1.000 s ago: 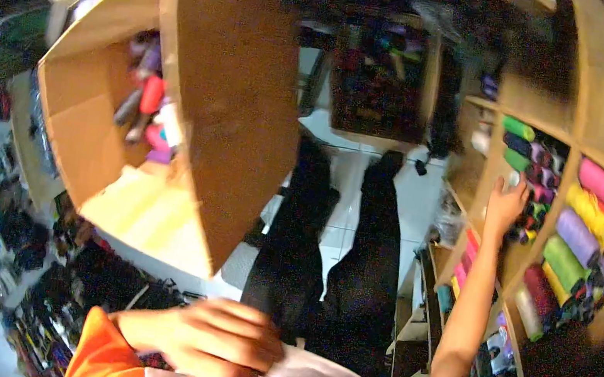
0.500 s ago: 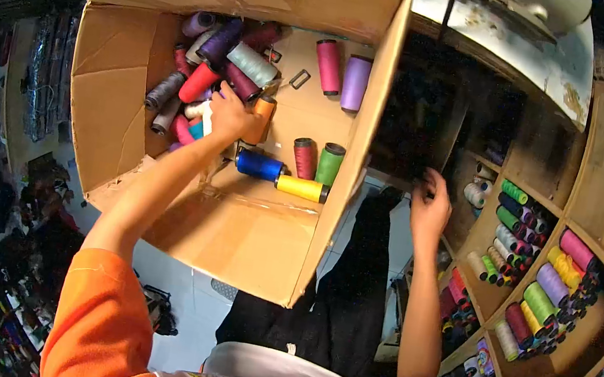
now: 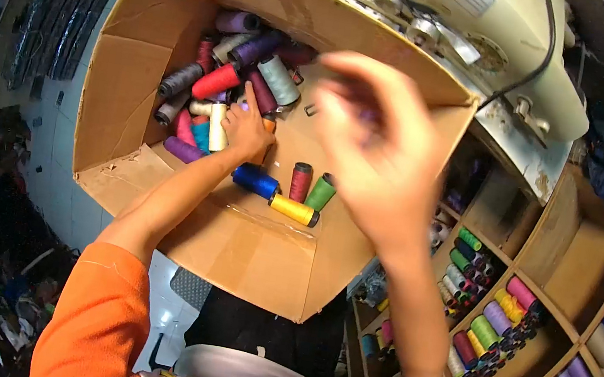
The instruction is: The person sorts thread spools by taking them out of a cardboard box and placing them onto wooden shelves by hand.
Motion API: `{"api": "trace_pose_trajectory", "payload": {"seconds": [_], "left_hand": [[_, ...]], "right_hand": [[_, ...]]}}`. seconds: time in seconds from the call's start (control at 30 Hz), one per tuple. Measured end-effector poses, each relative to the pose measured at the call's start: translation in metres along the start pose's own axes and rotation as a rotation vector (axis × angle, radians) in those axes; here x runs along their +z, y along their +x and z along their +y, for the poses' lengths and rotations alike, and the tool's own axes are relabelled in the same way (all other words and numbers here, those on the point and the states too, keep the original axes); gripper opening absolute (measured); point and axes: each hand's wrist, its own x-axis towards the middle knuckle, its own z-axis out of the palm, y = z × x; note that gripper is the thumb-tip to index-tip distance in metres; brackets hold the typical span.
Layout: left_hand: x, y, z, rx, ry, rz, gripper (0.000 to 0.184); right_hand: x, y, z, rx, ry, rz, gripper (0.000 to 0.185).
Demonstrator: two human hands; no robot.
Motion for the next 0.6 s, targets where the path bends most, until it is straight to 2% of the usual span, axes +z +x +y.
{"api": "trace_pose_trajectory", "payload": {"seconds": [0.03, 0.07, 0.1, 0.17, 0.2, 0.23, 0.33, 0.37, 0.4, 0.53, 0.57, 0.6], "left_hand": [[0.003, 0.0, -0.002, 0.005, -0.004, -0.018, 0.11], [0.008, -0.003, -0.004, 0.016, -0.003, -0.047, 0.109], [0.015, -0.004, 0.0, 0.014, 0.038, -0.008, 0.109], [0.017, -0.011, 0.004, 0.026, -0.008, -0.053, 0.108], [0.016, -0.013, 0.006, 0.033, -0.033, -0.073, 0.107], [0.011, -0.014, 0.009, 0.03, -0.02, -0.086, 0.107], [-0.011, -0.021, 0.01, 0.018, -0.049, -0.158, 0.107], [-0.023, -0.024, 0.008, 0.02, -0.051, -0.268, 0.11], [-0.044, -0.031, 0.003, 0.019, -0.057, -0.343, 0.113], [-0.129, -0.045, -0.037, 0.007, -0.07, -0.561, 0.122], [-0.14, -0.048, -0.049, -0.002, -0.125, -0.527, 0.116], [-0.143, -0.048, -0.066, 0.033, -0.306, -0.47, 0.116]], "right_hand": [[0.023, 0.019, 0.008, 0.127, 0.023, -0.153, 0.02], [0.046, 0.038, 0.022, 0.111, -0.147, -0.278, 0.024], [0.07, 0.055, 0.05, 0.112, -0.357, -0.441, 0.036], [0.113, 0.08, 0.098, 0.26, -0.879, -0.77, 0.039], [0.125, 0.087, 0.116, 0.375, -0.98, -0.895, 0.042], [0.138, 0.09, 0.148, 0.403, -1.045, -0.888, 0.056], [0.161, 0.079, 0.183, 0.549, -0.868, -0.714, 0.078], [0.17, 0.069, 0.205, 0.643, -0.764, -0.739, 0.104], [0.184, 0.053, 0.214, 0.716, -0.906, -0.61, 0.118], [0.195, 0.027, 0.203, 0.732, -0.755, -0.515, 0.126], [0.201, 0.019, 0.206, 0.722, -0.777, -0.47, 0.123], [0.208, 0.011, 0.209, 0.704, -0.815, -0.479, 0.121]]}}
